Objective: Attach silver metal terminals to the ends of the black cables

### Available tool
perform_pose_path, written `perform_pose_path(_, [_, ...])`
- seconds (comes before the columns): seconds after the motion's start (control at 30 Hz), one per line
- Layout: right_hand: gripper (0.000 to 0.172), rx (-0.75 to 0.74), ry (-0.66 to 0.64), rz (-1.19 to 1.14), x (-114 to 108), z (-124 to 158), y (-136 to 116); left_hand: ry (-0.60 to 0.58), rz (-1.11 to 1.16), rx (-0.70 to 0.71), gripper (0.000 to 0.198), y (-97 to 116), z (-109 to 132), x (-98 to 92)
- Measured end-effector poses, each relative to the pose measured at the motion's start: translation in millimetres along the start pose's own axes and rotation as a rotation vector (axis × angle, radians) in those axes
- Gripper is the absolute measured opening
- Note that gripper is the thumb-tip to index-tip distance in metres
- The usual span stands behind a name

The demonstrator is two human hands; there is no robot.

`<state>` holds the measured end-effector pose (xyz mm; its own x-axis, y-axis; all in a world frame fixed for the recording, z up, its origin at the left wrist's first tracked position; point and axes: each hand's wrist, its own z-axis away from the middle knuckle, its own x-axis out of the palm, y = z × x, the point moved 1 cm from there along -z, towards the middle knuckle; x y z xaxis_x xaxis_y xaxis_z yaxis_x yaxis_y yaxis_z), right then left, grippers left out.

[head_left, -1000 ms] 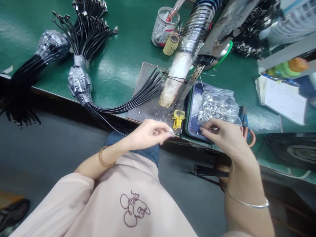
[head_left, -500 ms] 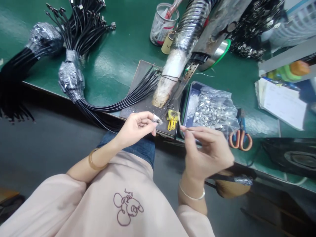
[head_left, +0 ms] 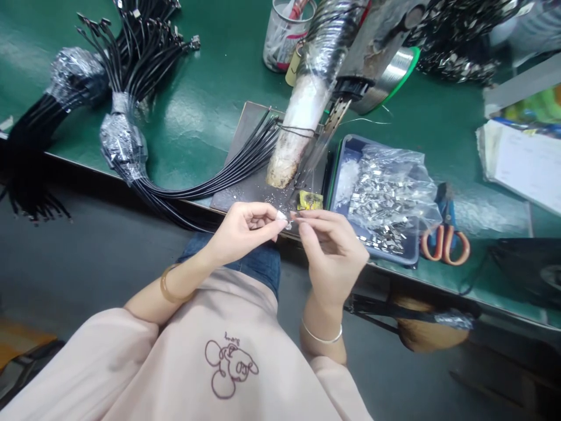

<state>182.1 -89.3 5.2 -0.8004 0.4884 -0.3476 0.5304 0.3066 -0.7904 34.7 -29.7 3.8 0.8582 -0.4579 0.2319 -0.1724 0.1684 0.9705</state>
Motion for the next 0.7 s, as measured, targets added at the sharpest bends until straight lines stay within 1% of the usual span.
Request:
perform_pose_path(0.03, [0.01, 0.028, -0.05, -0.02, 0.4, -1.2, 0.2, 0.006, 0.001, 0.013, 0.018, -0.3, 0.0, 0.5])
perform_pose_path(0.1, [0.009, 0.045, -0.086, -0.038, 1.3, -2.6, 0.2, 0.022, -0.004, 0.046, 0.014, -1.5, 0.5, 1.5])
perform_pose_path(0.2, [0.009, 0.044, -0.073, -0.032, 2.4, -2.9, 0.9, 0.049, -0.05, 0.091, 0.01, -2.9, 2.0, 2.4])
perform_pose_path(0.3, [0.01, 0.051, -0.097, -0.062, 2.5, -2.8, 1.8, 0.074, -0.135, 0.121, 0.012, -2.4, 4.1, 2.7])
perform_pose_path(0.53, [0.014, 0.029, -0.086, -0.069, 0.8, -1.4, 2.5, 0.09, -0.287, 0.229, 0.011, 0.4, 7.1, 3.1])
perform_pose_path(0.63, [0.015, 0.024, -0.1, -0.063, -0.2, -1.8, 1.0, 0.084, -0.368, 0.313, 0.01, -0.3, 7.3, -0.1])
perform_pose_path(0.7, [0.015, -0.021, -0.13, 0.008, -2.3, -3.4, -1.8, 0.063, -0.485, 0.411, 0.01, -0.6, 7.1, -3.7])
